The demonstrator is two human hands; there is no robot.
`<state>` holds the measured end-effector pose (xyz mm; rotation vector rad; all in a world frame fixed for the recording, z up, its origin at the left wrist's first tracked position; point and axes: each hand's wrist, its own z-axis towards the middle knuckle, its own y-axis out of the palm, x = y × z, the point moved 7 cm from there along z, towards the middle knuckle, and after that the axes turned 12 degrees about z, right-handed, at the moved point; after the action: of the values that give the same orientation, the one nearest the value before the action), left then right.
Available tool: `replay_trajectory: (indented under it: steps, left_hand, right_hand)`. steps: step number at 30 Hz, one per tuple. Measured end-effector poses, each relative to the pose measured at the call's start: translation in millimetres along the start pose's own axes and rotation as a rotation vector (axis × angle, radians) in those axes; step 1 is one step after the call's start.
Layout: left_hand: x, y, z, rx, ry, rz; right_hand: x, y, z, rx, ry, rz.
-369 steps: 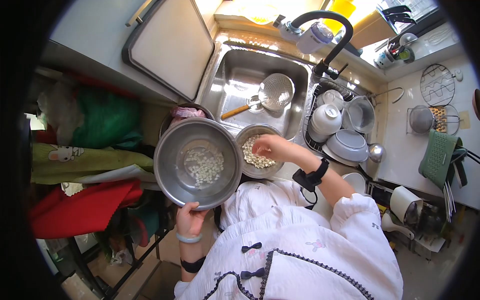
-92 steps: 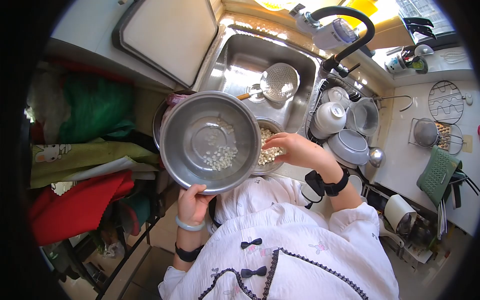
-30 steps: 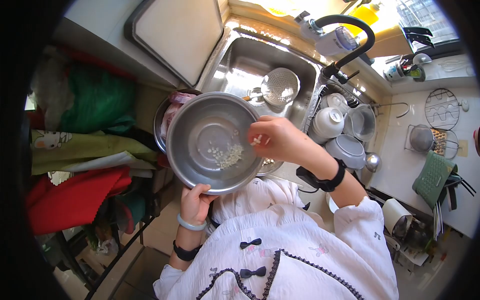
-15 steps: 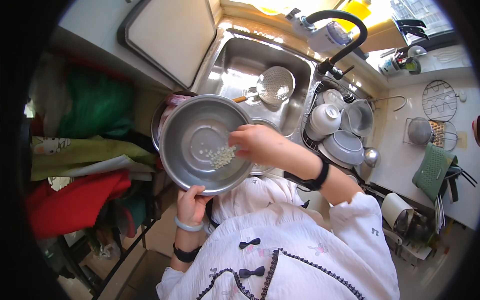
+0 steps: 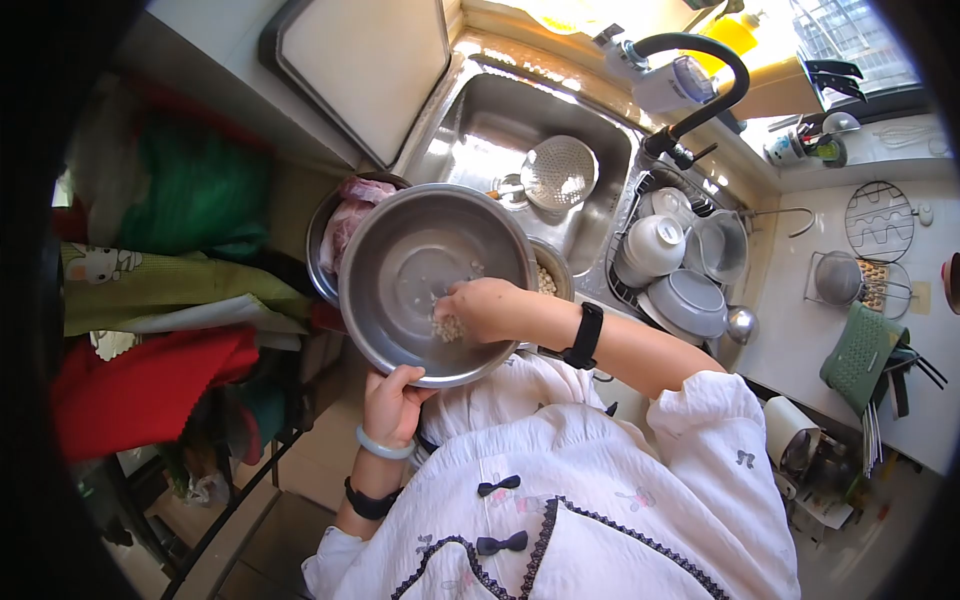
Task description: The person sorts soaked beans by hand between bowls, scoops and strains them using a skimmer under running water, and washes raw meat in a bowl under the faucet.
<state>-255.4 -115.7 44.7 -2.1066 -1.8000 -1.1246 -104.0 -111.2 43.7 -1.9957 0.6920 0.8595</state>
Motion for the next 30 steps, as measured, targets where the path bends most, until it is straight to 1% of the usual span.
replay_trajectory:
  steps: [1, 2, 4, 5, 7, 11, 13, 14, 16, 20, 22, 26, 28, 29, 30]
  left_hand:
    - [-0.4, -0.3, -0.2, 0.001, 0.001, -0.002]
    - [-1.1, -0.5, -0.1, 0.0, -0.002, 0.017]
    - [-1.4, 0.2, -0.2, -0.002, -0.004, 0.037]
    - [-1.5, 1.6, -0.5, -0.013, -0.009, 0.029]
    - [-2.6, 3.1, -0.8, -0.023, -0.014, 0.023]
    - [-4.1, 4.0, -0.9, -0.015, -0.01, 0.023]
    - [-3.2, 5.2, -1.5, -0.01, -0.012, 0.015]
    - [-1.9, 6.3, -1.4, -0.013, -0.008, 0.009]
    - [-1.1, 6.8, -1.3, -0.016, -0.004, 0.003]
    - [-0.3, 9.6, -0.2, -0.026, -0.003, 0.017]
    - [0.7, 8.1, -0.6, -0.023, 0.001, 0.012]
    - [-0.2, 5.7, -0.6, -0.017, -0.01, 0.026]
    - [-0.6, 5.2, -0.1, -0.018, -0.013, 0.026]
    - [-0.2, 4.8, -0.5, -0.016, -0.016, 0.017]
    - [0.0, 4.6, -1.5, -0.015, -0.021, 0.01]
  right_hand:
    - [-4.0, 4.0, -1.7, -0.06, -0.031, 0.028]
    - [-1.2, 7.4, -1.1, -0.06, -0.031, 0.028]
    - [-4.9, 14.5, 0.1, -0.108, -0.141, 0.23]
    - [-2.7, 15.1, 0.1, -0.106, -0.141, 0.23]
    - [-3.0, 19.7, -2.0, -0.278, 0.01, 0.413]
    - [-6.7, 11.3, -6.7, -0.313, -0.025, 0.344]
    - [5.7, -3.2, -4.7, -0.113, -0.015, 0.213]
    - [9.2, -4.0, -3.8, -0.115, -0.016, 0.212]
    - [14.2, -13.8, -1.6, -0.002, -0.022, 0.024]
    - [15.4, -16.2, -3.5, -0.003, -0.038, 0.027]
    - [20.4, -34.3, -0.7, 0.199, -0.034, -0.085]
    - [19.3, -25.1, -2.7, 0.11, -0.06, 0.002]
    - [19.6, -40.7, -2.2, 0.278, -0.085, -0.14]
    - [18.4, -40.0, -3.9, 0.276, -0.089, -0.138]
    - [6.1, -41.0, -9.2, 0.222, -0.102, -0.048]
